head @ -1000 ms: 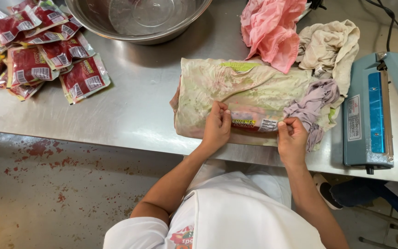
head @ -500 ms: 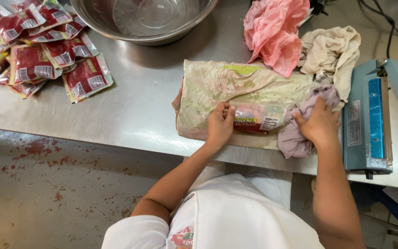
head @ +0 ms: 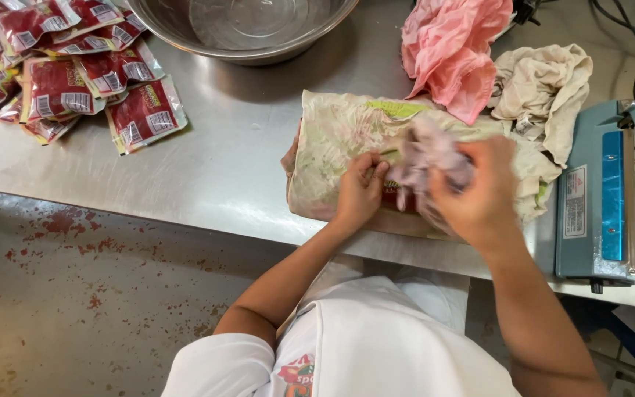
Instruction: The person cleans individual food packets with a cloth, then places each one into a heat sealer to seal the opening.
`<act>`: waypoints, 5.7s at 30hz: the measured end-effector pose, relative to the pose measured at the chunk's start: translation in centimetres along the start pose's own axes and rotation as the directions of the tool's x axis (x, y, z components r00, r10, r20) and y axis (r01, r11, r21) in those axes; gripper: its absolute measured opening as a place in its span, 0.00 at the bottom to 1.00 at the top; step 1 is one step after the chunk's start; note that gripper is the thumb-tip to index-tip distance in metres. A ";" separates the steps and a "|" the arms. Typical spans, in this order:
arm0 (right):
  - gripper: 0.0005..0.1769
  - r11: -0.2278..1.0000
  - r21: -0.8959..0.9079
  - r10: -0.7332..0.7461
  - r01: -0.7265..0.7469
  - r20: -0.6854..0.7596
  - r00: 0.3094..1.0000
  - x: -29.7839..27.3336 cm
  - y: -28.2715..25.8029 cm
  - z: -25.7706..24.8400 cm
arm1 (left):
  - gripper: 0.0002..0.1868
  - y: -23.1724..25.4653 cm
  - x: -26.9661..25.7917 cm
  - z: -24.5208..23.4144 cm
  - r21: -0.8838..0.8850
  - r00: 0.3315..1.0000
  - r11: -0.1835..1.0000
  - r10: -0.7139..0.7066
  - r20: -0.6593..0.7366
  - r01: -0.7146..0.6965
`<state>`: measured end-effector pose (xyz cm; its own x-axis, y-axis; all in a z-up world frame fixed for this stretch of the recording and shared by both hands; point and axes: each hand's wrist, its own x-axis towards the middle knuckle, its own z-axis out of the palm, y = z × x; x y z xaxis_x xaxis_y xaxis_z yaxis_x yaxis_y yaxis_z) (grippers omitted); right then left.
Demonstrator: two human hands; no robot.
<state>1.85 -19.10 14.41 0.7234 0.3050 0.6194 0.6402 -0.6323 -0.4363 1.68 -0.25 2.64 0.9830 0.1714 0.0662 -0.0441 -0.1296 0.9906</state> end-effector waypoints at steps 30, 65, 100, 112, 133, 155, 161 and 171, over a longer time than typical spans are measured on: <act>0.32 0.950 -0.243 0.306 -0.194 0.841 0.446 2.7 5.0 -0.4 | 0.05 0.1 -0.7 0.0 0.069 0.709 0.720 0.693 -0.130 -0.690; 0.13 0.654 -0.128 0.756 -0.745 0.081 0.650 -10.7 6.5 -14.4 | 0.37 1.2 -5.0 14.5 -0.479 0.480 0.110 0.016 0.877 0.871; 0.21 0.653 -0.475 0.650 -0.590 -0.049 0.758 -12.1 13.1 -19.3 | 0.32 0.0 4.9 28.9 -0.369 0.455 0.335 -0.227 0.861 0.867; 0.14 0.646 -0.337 0.669 -0.685 -0.183 0.720 -14.1 12.8 -17.3 | 0.31 -0.6 5.1 28.7 -0.348 0.416 0.293 -0.215 0.884 0.891; 0.12 0.679 -0.369 0.621 -0.635 -0.173 0.764 -14.7 13.7 -17.6 | 0.31 -0.5 4.8 29.1 -0.356 0.446 0.347 -0.227 0.866 0.868; 0.13 0.614 -0.371 0.701 -0.696 -0.149 0.698 -14.5 13.2 -17.6 | 0.32 0.1 4.5 29.0 -0.350 0.453 0.363 -0.253 0.855 0.863; 0.12 0.647 -0.385 0.661 -0.658 -0.147 0.736 -14.9 13.8 -17.8 | 0.34 0.4 4.9 29.2 -0.343 0.449 0.361 -0.269 0.852 0.867; 0.12 0.655 -0.386 0.651 -0.650 -0.149 0.744 -15.3 14.2 -17.6 | 0.35 0.0 4.9 29.1 -0.345 0.448 0.377 -0.229 0.864 0.859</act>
<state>-4.69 -45.29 10.22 0.9166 -0.2908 0.2744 -0.1507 -0.8870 -0.4365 11.67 -27.82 -0.56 0.6043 -0.7376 -0.3012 0.7667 0.4353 0.4720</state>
